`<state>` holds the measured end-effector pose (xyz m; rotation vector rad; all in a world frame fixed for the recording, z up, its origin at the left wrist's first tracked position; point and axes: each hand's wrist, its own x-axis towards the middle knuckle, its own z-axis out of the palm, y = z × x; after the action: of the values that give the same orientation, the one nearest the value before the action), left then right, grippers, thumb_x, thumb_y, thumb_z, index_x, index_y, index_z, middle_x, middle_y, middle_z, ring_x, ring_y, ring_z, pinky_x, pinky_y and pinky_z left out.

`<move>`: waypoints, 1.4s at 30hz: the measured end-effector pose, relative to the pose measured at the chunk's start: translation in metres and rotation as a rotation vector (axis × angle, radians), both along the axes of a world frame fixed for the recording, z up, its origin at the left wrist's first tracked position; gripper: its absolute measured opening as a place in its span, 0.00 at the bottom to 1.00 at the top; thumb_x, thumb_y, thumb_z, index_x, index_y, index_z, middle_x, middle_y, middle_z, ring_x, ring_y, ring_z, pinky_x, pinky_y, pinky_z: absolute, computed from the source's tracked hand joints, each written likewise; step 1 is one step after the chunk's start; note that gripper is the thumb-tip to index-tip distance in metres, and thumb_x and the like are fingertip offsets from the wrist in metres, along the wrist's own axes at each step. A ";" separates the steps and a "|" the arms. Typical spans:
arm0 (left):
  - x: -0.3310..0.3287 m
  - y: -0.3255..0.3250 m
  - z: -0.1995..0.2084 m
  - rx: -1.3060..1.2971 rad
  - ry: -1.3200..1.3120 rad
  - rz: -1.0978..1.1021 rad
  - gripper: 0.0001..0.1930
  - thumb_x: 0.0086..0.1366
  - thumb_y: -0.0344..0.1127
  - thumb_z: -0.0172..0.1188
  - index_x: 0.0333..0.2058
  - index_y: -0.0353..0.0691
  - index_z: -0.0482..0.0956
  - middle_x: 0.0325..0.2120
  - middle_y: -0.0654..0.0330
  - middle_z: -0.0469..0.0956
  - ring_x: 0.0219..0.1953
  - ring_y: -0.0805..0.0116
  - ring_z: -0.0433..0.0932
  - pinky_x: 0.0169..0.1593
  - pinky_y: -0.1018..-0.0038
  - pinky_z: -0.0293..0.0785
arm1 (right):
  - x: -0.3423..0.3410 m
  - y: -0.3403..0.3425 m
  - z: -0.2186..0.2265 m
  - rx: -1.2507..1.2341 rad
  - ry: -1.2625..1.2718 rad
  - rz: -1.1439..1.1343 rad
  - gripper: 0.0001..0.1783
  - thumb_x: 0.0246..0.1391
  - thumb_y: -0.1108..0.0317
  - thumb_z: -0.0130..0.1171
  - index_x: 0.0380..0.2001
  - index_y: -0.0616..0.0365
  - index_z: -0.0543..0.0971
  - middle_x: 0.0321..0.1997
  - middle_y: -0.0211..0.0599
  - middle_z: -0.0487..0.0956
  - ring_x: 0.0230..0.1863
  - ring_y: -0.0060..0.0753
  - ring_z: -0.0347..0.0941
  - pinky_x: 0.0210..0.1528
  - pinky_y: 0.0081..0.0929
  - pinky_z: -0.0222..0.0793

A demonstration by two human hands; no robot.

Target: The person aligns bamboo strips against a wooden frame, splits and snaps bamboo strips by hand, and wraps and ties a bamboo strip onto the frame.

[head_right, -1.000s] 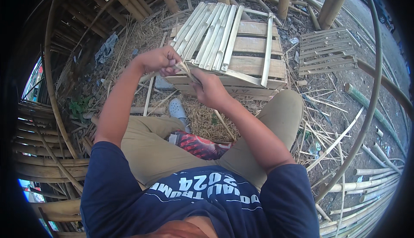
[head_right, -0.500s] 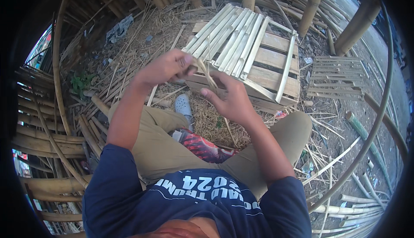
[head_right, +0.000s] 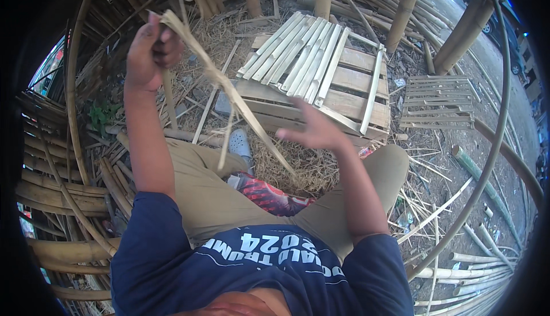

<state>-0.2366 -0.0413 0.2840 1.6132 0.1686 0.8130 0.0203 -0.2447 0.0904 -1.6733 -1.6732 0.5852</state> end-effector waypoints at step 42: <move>0.034 0.016 -0.006 1.342 0.710 0.270 0.13 0.48 0.35 0.68 0.34 0.42 0.80 0.32 0.53 0.81 0.41 0.50 0.80 0.46 0.61 0.76 | 0.058 -0.054 0.024 0.762 -0.748 -0.566 0.19 0.47 0.54 0.73 0.39 0.50 0.82 0.25 0.27 0.79 0.23 0.31 0.77 0.26 0.29 0.70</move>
<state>-0.2030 -0.0257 0.2782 3.1811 0.3940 0.4804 0.0782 -0.2984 0.1148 -1.7051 -1.4538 -0.9427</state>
